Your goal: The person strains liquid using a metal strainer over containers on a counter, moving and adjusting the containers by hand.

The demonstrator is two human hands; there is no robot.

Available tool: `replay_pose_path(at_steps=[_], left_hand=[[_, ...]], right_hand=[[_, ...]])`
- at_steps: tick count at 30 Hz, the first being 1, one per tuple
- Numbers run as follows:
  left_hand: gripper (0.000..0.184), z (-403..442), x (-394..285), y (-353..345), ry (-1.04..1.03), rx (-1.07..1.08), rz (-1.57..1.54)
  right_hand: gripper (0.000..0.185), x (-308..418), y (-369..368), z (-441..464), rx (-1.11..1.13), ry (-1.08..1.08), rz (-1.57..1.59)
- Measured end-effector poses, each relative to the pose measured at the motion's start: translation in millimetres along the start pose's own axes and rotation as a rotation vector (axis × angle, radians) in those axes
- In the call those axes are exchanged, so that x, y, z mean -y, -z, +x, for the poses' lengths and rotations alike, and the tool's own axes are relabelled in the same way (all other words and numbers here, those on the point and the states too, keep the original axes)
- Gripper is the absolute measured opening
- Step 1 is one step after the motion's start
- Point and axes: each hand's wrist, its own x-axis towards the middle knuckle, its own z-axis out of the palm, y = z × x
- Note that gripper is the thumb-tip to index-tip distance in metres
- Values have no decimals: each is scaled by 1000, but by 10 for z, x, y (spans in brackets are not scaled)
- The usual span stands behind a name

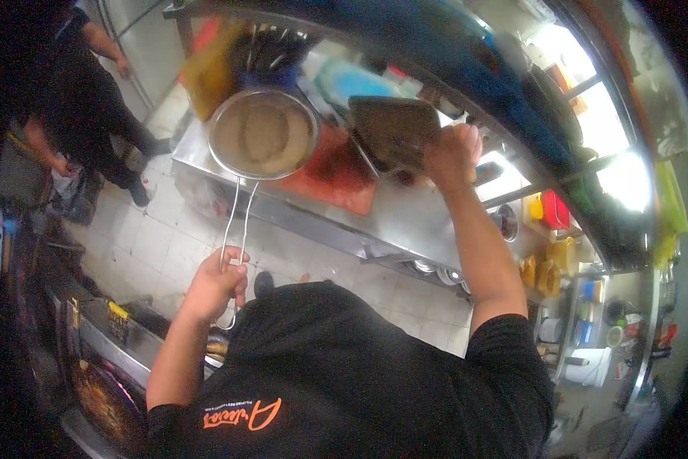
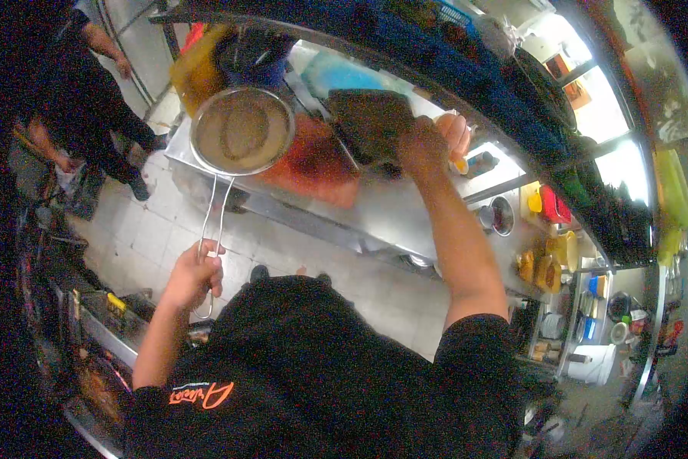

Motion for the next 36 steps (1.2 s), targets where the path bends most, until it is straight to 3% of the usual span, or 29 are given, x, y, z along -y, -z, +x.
replay_pose_path(at_steps=[2,8,11,13,15,20,23,29,33,36], left_hand=[[23,-2,26,-4,1,-3,-12],[24,13,6,2,8,5,-2],[24,19,12,4,11,1,0],[24,22,-8,-7,20,-2,-29],[25,9,-14,-18,27,-5,-44],[26,-13,-39,-18,-4,-12,-66],[26,-38,-69,-1,-15,-19,-92],[28,-198,-365,142,-65,-69,-146],[29,-315,-469,409,-138,-116,-141],[30,-365,-521,594,-142,-101,-124]], right_hand=[[28,-181,-513,85,-146,112,116],[26,-18,-156,-70,-280,0,232],[28,-75,-271,-83,-133,33,76],[32,-158,-387,35,-164,37,21],[37,-348,-563,111,-405,-16,116],[48,-712,-679,79,-416,-185,346],[49,-500,-798,196,-772,-271,574],[28,110,-1747,77,97,-565,1203],[25,1251,-1279,-487,48,-738,1616],[26,1663,-2146,-615,63,-618,1505]])
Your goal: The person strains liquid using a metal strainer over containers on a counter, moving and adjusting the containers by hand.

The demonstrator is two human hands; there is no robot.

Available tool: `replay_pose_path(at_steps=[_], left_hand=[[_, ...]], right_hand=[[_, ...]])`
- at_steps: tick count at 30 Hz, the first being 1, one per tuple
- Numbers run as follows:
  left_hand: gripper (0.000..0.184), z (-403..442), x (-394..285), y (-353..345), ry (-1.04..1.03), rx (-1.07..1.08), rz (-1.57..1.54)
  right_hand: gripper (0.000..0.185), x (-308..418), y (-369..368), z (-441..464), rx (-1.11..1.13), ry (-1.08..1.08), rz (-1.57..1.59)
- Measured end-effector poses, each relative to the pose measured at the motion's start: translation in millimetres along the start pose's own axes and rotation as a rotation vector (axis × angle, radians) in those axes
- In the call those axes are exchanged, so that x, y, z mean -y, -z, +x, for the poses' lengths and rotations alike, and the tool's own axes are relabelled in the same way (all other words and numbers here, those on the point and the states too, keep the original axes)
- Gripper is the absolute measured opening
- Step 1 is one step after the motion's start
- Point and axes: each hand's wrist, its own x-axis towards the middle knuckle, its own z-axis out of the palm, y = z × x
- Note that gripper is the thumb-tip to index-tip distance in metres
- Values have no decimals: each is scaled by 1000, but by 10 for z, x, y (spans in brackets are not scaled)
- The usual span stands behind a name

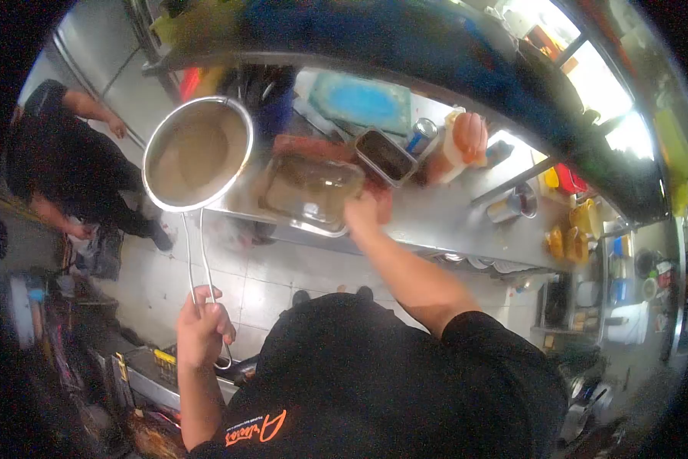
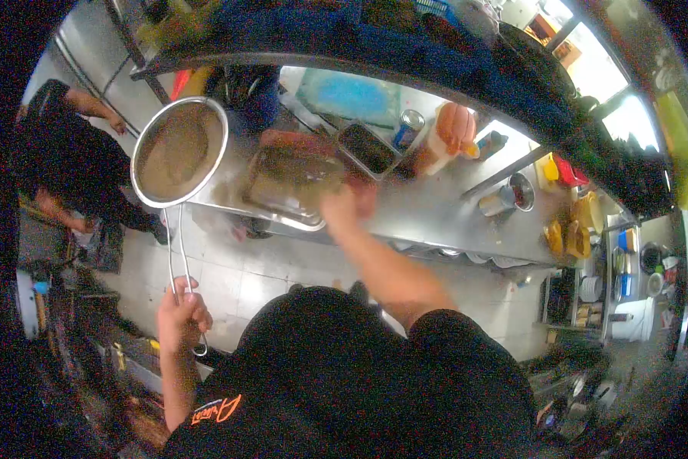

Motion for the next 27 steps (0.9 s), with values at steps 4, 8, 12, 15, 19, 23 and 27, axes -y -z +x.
replay_pose_path(at_steps=[4,8,12,15,19,23,27], left_hand=[[29,138,48,34,75,6,-6],[25,433,148,-115,163,94,26],[27,769,517,-358,155,187,161],[32,975,999,-672,202,189,213],[24,1185,1620,-1078,-45,179,516],[30,1301,1210,-731,6,272,1073],[38,2117,880,-47,-178,-441,994]], right_hand=[[28,-236,-65,207,197,-166,93],[34,476,219,67,256,-71,-501],[36,675,232,-531,696,-401,160],[35,748,-57,-858,886,-450,400],[29,650,30,-652,911,-346,297],[18,421,510,-369,887,-292,150],[20,495,895,-412,980,-262,79]])
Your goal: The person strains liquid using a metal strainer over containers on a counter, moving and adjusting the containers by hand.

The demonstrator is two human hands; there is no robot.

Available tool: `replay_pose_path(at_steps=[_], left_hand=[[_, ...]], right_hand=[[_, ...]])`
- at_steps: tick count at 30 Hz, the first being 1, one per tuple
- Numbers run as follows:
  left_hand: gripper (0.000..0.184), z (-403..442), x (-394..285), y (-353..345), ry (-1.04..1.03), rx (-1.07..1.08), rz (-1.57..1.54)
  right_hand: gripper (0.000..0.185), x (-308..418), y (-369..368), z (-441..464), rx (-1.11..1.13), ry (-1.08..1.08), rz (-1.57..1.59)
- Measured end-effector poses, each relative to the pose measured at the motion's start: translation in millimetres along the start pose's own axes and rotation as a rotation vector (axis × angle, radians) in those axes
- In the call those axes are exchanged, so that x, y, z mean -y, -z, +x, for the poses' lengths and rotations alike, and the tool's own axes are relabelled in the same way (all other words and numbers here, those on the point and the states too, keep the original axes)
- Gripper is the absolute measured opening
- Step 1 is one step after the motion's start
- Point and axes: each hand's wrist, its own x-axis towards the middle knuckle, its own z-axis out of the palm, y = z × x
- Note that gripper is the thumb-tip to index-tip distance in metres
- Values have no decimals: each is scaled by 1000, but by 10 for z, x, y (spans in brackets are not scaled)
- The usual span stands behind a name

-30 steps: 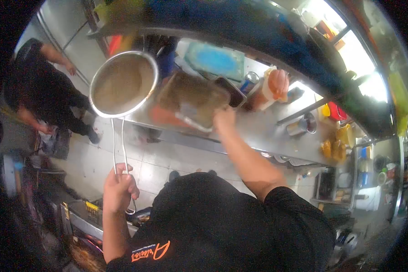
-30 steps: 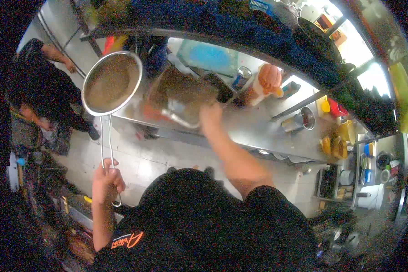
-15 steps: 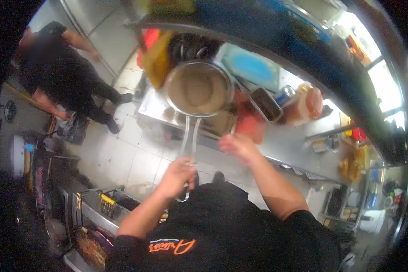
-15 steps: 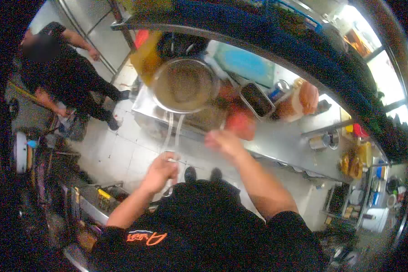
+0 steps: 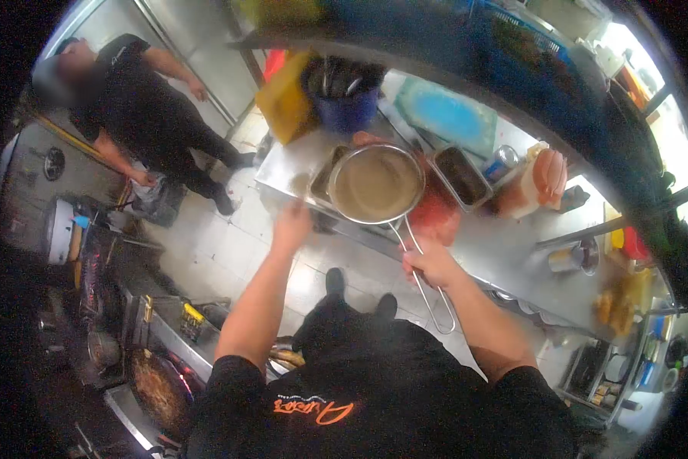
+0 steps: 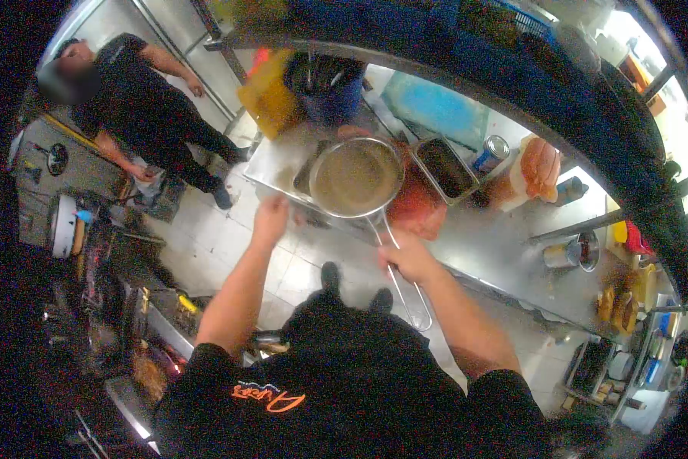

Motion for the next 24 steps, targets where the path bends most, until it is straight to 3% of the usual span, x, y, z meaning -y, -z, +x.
replay_pose_path(at_steps=[1,4,6,8,13,17,20,24], left_hand=[[39,151,-178,79,36,-95,-13],[39,867,170,-113,0,-34,229],[31,1304,795,-383,71,139,131],[27,1287,835,-425,164,248,-37],[21,240,412,-300,403,191,-787],[19,-303,196,-487,415,138,-861],[18,-537,67,-579,433,117,-909],[21,-655,30,-583,426,116,-954]], right_hand=[[21,18,5,-47,0,-5,48],[23,75,10,-141,2,-42,67],[22,32,50,-138,-8,-16,43],[19,-129,119,-78,-24,58,23],[19,-207,214,-43,30,16,-131],[21,-409,160,-18,-43,5,-17],[22,-349,175,-61,60,-9,-47],[22,-406,127,-18,20,31,32]])
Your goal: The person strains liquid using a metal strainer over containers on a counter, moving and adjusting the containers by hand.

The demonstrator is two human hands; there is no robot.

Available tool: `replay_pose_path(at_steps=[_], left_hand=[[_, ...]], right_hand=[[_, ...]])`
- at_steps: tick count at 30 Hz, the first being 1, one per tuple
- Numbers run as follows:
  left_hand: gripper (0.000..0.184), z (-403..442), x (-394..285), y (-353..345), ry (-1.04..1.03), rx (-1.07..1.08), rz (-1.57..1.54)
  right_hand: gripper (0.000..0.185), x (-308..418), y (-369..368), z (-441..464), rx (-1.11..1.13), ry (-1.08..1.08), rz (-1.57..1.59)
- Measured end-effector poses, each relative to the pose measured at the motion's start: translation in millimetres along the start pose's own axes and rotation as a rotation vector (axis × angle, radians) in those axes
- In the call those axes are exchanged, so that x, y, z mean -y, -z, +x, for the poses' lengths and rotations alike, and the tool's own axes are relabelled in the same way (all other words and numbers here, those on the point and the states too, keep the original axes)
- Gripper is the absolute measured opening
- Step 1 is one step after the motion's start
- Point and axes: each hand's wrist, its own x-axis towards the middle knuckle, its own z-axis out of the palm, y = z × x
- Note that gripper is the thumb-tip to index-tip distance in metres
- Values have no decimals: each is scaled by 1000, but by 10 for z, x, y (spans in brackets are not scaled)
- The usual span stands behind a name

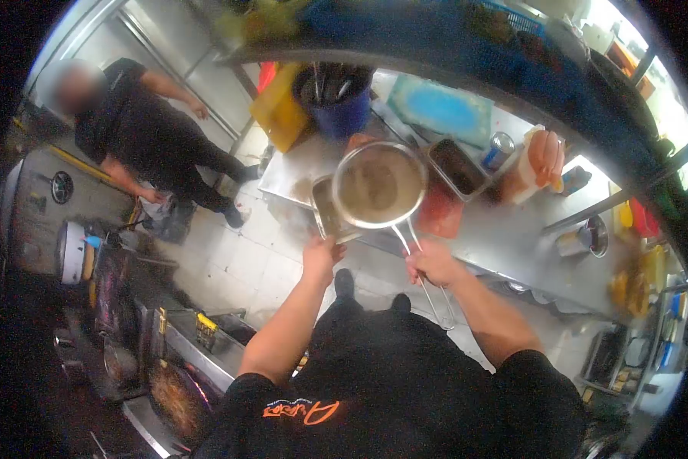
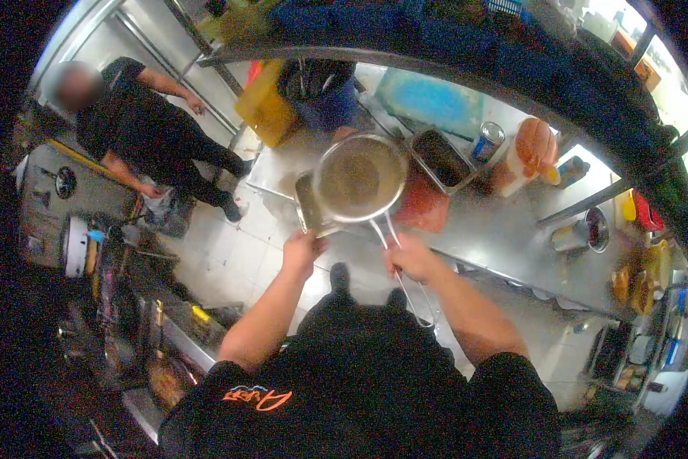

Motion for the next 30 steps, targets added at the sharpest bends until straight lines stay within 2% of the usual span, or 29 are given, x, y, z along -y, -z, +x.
replay_pose_path(at_steps=[2,5,8,11,14,17,20,23,26,29,30], left_hand=[[22,-44,-11,28,1,11,-4],[19,87,130,132,-59,26,-112],[15,154,217,77,-86,-49,-139],[13,87,167,-69,-111,-50,-168],[13,161,251,-66,-129,20,-193],[11,106,226,-142,-119,-39,-173],[13,7,133,-191,-167,32,-124],[13,73,140,-220,-175,-50,-102],[12,26,124,-300,-170,-67,-172],[11,219,246,-229,-225,13,-43],[10,210,250,-234,-215,-9,-80]], right_hand=[[22,116,-3,-83,92,-60,-57],[21,-146,95,87,-7,32,22],[19,115,2,-64,71,-74,-118],[17,73,52,-4,5,5,-33],[15,176,-11,-24,27,-83,-93],[18,186,-1,-68,-21,32,-101],[19,191,-3,-28,12,13,-174],[17,303,-34,-145,52,-25,-256],[16,3,10,51,-84,72,26],[16,257,-39,-116,41,-15,-247],[16,218,-41,-91,4,14,-150]])
